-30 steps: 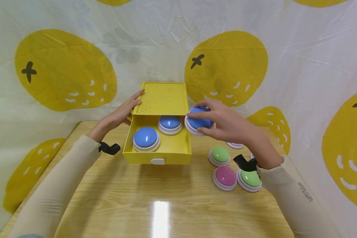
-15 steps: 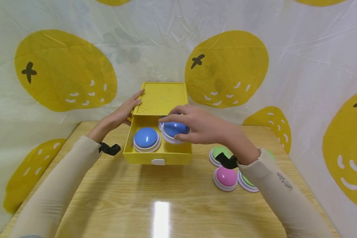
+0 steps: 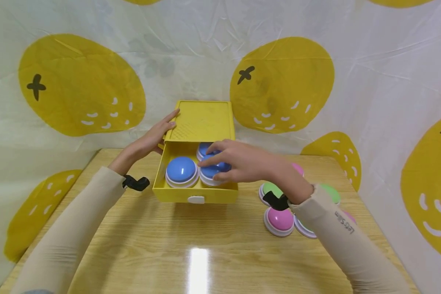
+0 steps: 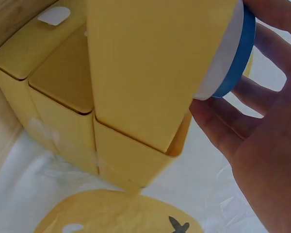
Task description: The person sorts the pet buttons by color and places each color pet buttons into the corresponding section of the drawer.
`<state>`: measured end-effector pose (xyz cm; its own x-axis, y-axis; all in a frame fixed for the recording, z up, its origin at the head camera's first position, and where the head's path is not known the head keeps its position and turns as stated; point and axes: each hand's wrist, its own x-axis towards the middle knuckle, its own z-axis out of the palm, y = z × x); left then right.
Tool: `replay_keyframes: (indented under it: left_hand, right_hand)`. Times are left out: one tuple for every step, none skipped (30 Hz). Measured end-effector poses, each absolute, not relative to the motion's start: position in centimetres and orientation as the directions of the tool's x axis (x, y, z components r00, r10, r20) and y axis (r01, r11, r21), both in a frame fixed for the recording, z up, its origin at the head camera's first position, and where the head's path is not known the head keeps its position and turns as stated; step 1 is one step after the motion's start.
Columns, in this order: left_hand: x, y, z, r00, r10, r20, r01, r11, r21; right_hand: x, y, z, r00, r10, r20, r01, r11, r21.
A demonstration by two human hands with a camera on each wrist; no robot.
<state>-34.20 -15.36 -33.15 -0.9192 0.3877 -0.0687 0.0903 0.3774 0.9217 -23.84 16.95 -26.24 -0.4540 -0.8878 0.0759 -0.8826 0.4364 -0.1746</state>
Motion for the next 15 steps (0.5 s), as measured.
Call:
replay_keyframes:
  left_hand:
    - [-34.22, -15.35, -33.14, -0.920, 0.385, -0.072, 0.085, 0.376, 0.923]
    - [-34.26, -15.36, -33.14, -0.921, 0.383, -0.074, 0.082, 0.375, 0.923]
    - [-34.26, -15.37, -33.13, -0.921, 0.381, -0.075, 0.079, 0.374, 0.924]
    - [-34.25, -15.38, -33.13, -0.922, 0.380, -0.076, 0.078, 0.373, 0.924]
    - [-34.23, -15.38, -33.14, -0.922, 0.380, -0.075, 0.079, 0.373, 0.924]
    - [-34.21, -15.37, -33.14, -0.922, 0.380, -0.075, 0.079, 0.375, 0.924]
    - [-34.18, -15.37, -33.16, -0.922, 0.381, -0.074, 0.080, 0.375, 0.924]
    - [-34.15, -15.37, -33.17, -0.922, 0.381, -0.073, 0.082, 0.375, 0.923]
    - [-34.12, -15.36, -33.19, -0.922, 0.381, -0.072, 0.083, 0.376, 0.923]
    - [-34.11, -15.35, -33.22, -0.922, 0.380, -0.071, 0.084, 0.376, 0.923]
    - [-34.12, -15.33, -33.24, -0.923, 0.380, -0.069, 0.086, 0.376, 0.923]
    - [-34.13, -15.32, -33.27, -0.924, 0.377, -0.067, 0.087, 0.377, 0.922]
    - [-34.13, -15.31, -33.30, -0.924, 0.377, -0.063, 0.090, 0.376, 0.922]
    - [-34.16, -15.30, -33.32, -0.925, 0.375, -0.060, 0.093, 0.377, 0.922]
    - [-34.19, -15.28, -33.35, -0.925, 0.375, -0.059, 0.095, 0.379, 0.921]
  right_hand:
    - [-23.86, 16.89, -26.29, -0.457, -0.887, 0.063, -0.880, 0.440, -0.179]
    - [-23.86, 16.82, -26.33, -0.461, -0.886, 0.049, -0.876, 0.445, -0.185]
    - [-23.87, 16.75, -26.36, -0.464, -0.885, 0.036, -0.872, 0.450, -0.191]
    - [-23.89, 16.67, -26.38, -0.469, -0.883, 0.026, -0.868, 0.455, -0.197]
    - [-23.90, 16.59, -26.42, -0.474, -0.881, 0.016, -0.864, 0.461, -0.201]
    - [-23.90, 16.50, -26.45, -0.475, -0.880, 0.010, -0.863, 0.464, -0.202]
    - [-23.90, 16.42, -26.47, -0.475, -0.880, 0.005, -0.862, 0.465, -0.203]
    - [-23.92, 16.36, -26.52, -0.475, -0.880, 0.001, -0.862, 0.465, -0.202]
    - [-23.95, 16.31, -26.58, -0.473, -0.881, 0.001, -0.864, 0.463, -0.199]
    - [-23.99, 16.28, -26.67, -0.470, -0.883, 0.002, -0.866, 0.460, -0.197]
    - [-24.03, 16.26, -26.76, -0.467, -0.884, 0.003, -0.868, 0.457, -0.195]
    - [-24.06, 16.24, -26.85, -0.462, -0.887, 0.007, -0.870, 0.452, -0.196]
    - [-24.11, 16.25, -26.96, -0.460, -0.888, 0.008, -0.871, 0.450, -0.198]
    - [-24.14, 16.25, -27.07, -0.457, -0.890, 0.012, -0.872, 0.445, -0.202]
    - [-24.17, 16.26, -27.17, -0.453, -0.891, 0.017, -0.874, 0.441, -0.206]
